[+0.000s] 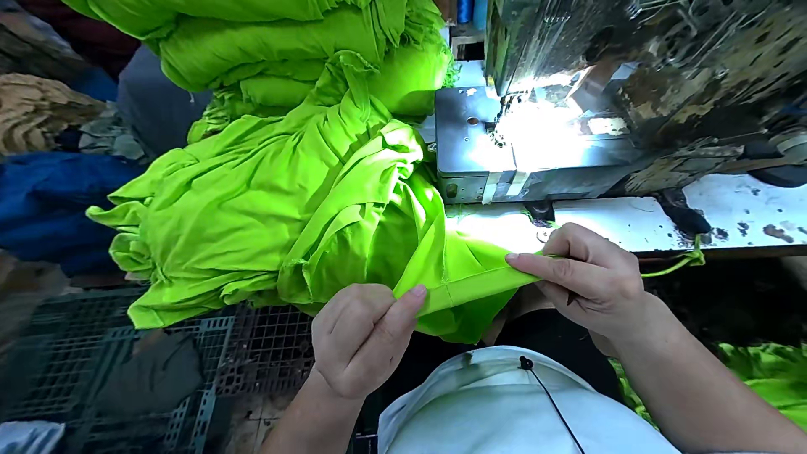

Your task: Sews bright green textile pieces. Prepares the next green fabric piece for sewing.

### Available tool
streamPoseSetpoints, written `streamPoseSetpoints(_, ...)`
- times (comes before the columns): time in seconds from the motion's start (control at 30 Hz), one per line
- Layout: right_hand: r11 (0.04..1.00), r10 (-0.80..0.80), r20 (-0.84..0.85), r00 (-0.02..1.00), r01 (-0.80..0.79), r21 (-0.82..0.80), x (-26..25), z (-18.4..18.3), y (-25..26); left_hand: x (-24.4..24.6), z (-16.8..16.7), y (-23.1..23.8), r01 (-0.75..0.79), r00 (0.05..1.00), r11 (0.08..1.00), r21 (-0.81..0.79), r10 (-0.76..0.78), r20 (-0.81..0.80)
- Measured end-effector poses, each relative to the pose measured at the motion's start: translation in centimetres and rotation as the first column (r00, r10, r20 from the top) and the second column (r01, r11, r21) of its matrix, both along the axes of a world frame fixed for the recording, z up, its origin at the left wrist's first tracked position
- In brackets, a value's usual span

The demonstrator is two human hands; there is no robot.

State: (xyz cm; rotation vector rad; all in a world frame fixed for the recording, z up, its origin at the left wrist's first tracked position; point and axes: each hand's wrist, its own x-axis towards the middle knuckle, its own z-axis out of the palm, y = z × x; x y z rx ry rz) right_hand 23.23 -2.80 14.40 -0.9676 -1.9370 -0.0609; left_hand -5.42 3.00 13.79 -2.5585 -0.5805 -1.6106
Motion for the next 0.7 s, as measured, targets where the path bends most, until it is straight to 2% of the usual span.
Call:
streamPoseSetpoints(0.03,1.000,-0.022,0.007,1.000,0.022,0.011,0.0,0.1,-0.2,0.1,-0.2,0.1,0.005,1.000,1.000,-0.030,-0.004,0.011)
streamPoseSetpoints(0.1,0.999,-0.052,0.015,0.999,0.052,0.012,0.0,0.4,-0.9,0.5,-0.8,0.2,0.072,0.994,0.977,-0.202,-0.054,0.091)
streamPoseSetpoints(0.13,0.999,-0.051,0.014,0.999,0.051,-0.002,0.0,0.5,-1.1,1.1,-0.9,0.3,0.186,0.972,0.926,-0.329,-0.124,0.199)
streamPoseSetpoints(0.17,0.999,-0.030,0.001,1.000,0.030,-0.035,0.0,0.5,-1.1,1.9,-0.9,0.5,0.344,0.915,0.830,-0.438,-0.191,0.356)
streamPoseSetpoints(0.2,0.996,0.010,-0.033,0.999,-0.013,-0.091,0.0,0.3,-1.0,2.9,-0.7,0.8,0.482,0.842,0.723,-0.496,-0.225,0.490)
streamPoseSetpoints(0.23,0.983,0.054,-0.092,0.994,-0.069,-0.170,0.0,-0.1,-0.8,3.9,-0.3,1.3,0.537,0.809,0.671,-0.511,-0.237,0.538)
streamPoseSetpoints(0.27,0.952,0.086,-0.180,0.980,-0.134,-0.274,0.0,-0.8,-0.5,4.6,0.2,2.4,0.509,0.834,0.698,-0.503,-0.255,0.490)
streamPoseSetpoints(0.3,0.896,0.081,-0.295,0.952,-0.199,-0.397,-0.3,-1.6,-0.2,5.2,0.9,3.8,0.402,0.904,0.785,-0.470,-0.258,0.342)
streamPoseSetpoints(0.37,0.696,-0.081,-0.512,0.855,-0.319,-0.644,-1.1,-3.1,0.4,6.8,2.4,7.5,0.177,0.981,0.931,-0.318,-0.193,-0.022)
streamPoseSetpoints(0.4,0.572,-0.206,-0.578,0.790,-0.382,-0.726,-1.6,-3.5,0.8,8.0,3.2,9.2,0.082,0.971,0.957,-0.277,-0.139,-0.193)
streamPoseSetpoints(0.43,0.461,-0.332,-0.605,0.724,-0.435,-0.774,-1.9,-3.6,1.4,9.3,4.1,10.7,0.000,0.928,0.953,-0.302,-0.112,-0.356)
streamPoseSetpoints(0.47,0.389,-0.433,-0.611,0.663,-0.473,-0.790,-2.0,-3.7,1.9,10.5,4.8,12.0,-0.083,0.877,0.926,-0.367,-0.107,-0.469)
streamPoseSetpoints(0.53,0.377,-0.527,-0.637,0.563,-0.518,-0.768,-1.7,-3.7,3.2,13.2,5.8,14.5,-0.223,0.831,0.829,-0.513,-0.113,-0.545)
streamPoseSetpoints(0.6,0.468,-0.513,-0.705,0.490,-0.529,-0.708,-1.0,-3.6,4.4,15.8,6.2,17.3,-0.254,0.831,0.776,-0.577,-0.129,-0.540)
streamPoseSetpoints(0.67,0.564,-0.457,-0.760,0.462,-0.511,-0.649,-0.3,-3.4,5.5,18.0,5.3,20.8,-0.188,0.847,0.803,-0.565,-0.159,-0.507)
streamPoseSetpoints(0.7,0.597,-0.442,-0.773,0.456,-0.493,-0.633,0.0,-3.3,6.0,19.1,3.2,23.7,-0.121,0.868,0.866,-0.485,-0.144,-0.474)
